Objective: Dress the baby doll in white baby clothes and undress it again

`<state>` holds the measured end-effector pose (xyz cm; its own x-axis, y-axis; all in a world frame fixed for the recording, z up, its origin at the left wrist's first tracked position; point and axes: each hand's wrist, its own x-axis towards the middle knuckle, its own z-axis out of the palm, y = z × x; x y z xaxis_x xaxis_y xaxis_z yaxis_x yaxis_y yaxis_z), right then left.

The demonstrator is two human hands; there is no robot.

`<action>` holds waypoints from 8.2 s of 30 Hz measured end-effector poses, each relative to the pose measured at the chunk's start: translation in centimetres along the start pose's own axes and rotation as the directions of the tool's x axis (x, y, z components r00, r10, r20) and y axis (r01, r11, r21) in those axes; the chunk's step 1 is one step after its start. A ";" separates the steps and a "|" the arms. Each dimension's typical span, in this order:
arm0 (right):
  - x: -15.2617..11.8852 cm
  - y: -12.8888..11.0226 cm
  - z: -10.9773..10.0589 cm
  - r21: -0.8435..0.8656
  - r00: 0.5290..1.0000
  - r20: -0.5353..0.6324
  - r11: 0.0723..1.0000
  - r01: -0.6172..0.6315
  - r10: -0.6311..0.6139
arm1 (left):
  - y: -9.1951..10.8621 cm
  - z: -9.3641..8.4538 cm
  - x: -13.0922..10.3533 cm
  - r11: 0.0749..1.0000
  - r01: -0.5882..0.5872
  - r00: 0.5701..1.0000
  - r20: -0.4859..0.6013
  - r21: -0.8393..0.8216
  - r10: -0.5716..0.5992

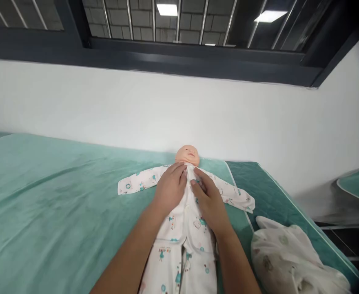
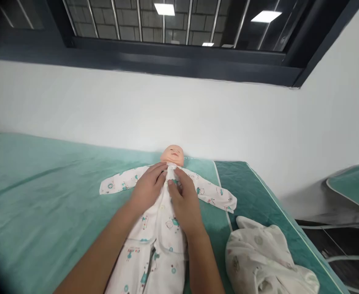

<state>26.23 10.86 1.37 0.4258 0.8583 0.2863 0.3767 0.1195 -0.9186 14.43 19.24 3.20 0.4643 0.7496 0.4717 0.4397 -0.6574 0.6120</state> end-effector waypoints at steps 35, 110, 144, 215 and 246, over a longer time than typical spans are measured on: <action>0.5 0.3 0.4 -0.127 0.998 0.056 0.992 -0.008 0.016 | -0.3 0.1 -0.3 1.000 0.014 1.000 0.027 -0.009 -0.014; -1.7 -1.3 -0.3 0.062 0.996 -0.083 0.998 -0.009 0.015 | 0.5 -1.5 -4.2 0.959 0.121 0.993 0.029 -0.254 -0.118; -1.8 -1.0 0.1 0.018 0.993 -0.114 1.000 0.025 -0.023 | 0.0 -1.4 -4.4 0.982 0.021 0.999 0.042 -0.188 -0.013; -1.8 -1.2 -0.1 0.017 0.996 -0.049 0.996 0.082 -0.081 | 0.8 -1.4 -4.5 0.940 0.089 0.996 0.021 -0.330 -0.087; -2.0 -0.9 -0.2 -0.020 0.958 0.014 0.958 0.287 -0.286 | 0.3 -1.2 -4.5 0.914 0.078 0.994 -0.033 -0.399 -0.099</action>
<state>25.15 8.93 1.70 0.2881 0.7953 0.5334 0.4995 0.3504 -0.7923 11.54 15.79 2.00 0.3924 0.8134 0.4294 0.1313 -0.5116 0.8492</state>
